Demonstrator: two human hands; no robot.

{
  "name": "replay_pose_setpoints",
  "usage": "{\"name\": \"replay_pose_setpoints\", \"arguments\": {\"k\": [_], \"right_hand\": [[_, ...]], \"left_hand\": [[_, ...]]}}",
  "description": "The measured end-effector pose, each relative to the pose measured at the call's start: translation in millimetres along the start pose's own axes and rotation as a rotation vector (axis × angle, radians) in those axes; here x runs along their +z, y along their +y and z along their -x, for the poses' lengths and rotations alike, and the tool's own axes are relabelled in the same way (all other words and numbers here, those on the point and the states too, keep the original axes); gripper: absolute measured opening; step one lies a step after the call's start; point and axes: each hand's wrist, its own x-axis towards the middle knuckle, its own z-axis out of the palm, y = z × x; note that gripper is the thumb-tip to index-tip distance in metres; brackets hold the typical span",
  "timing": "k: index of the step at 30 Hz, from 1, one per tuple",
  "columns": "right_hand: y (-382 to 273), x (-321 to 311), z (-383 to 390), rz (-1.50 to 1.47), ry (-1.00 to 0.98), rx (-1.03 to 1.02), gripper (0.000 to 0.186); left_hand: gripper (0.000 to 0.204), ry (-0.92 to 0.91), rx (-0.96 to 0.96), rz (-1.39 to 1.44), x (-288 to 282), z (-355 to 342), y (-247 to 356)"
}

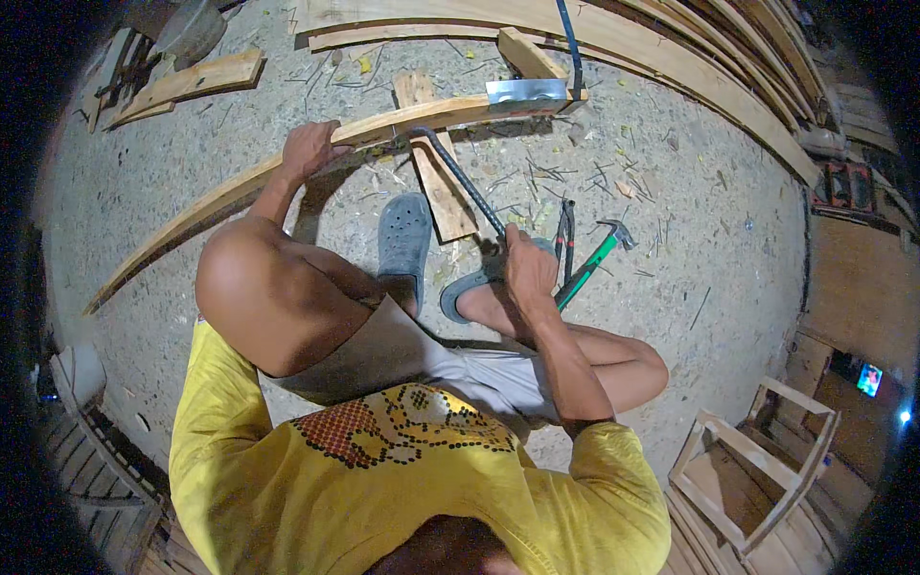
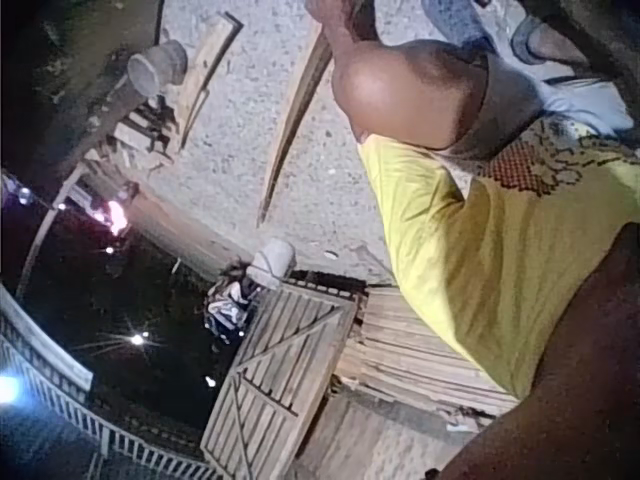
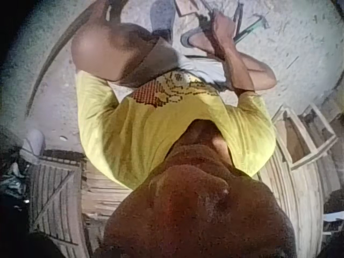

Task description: The person is using various tools including a hammer, crowbar, and pliers to remove nails and hardware from wooden planks in a workshop.

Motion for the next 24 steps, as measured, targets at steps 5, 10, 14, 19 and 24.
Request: {"name": "replay_pose_setpoints", "arguments": {"k": [5, 10, 14, 19, 24], "right_hand": [[37, -1, -26, -0.024, -0.025, -0.122, 0.011], [96, -10, -80, 0.016, -0.058, -0.317, 0.011], [120, -25, -117, 0.055, -0.172, -0.372, 0.014], [178, -116, -228, 0.453, -0.157, -0.538, 0.018], [205, -128, -193, 0.439, -0.206, -0.606, 0.015]], "left_hand": [[0.05, -0.097, -0.058, -0.003, -9, 0, 7], [0.045, -0.231, -0.121, -0.014, -26, -10, 24], [0.043, -0.141, -0.084, 0.002, -27, -7, 22], [0.039, -0.21, -0.091, -0.04, -26, -9, 26], [0.037, -0.13, -0.099, 0.042, -24, 7, 27]]}}
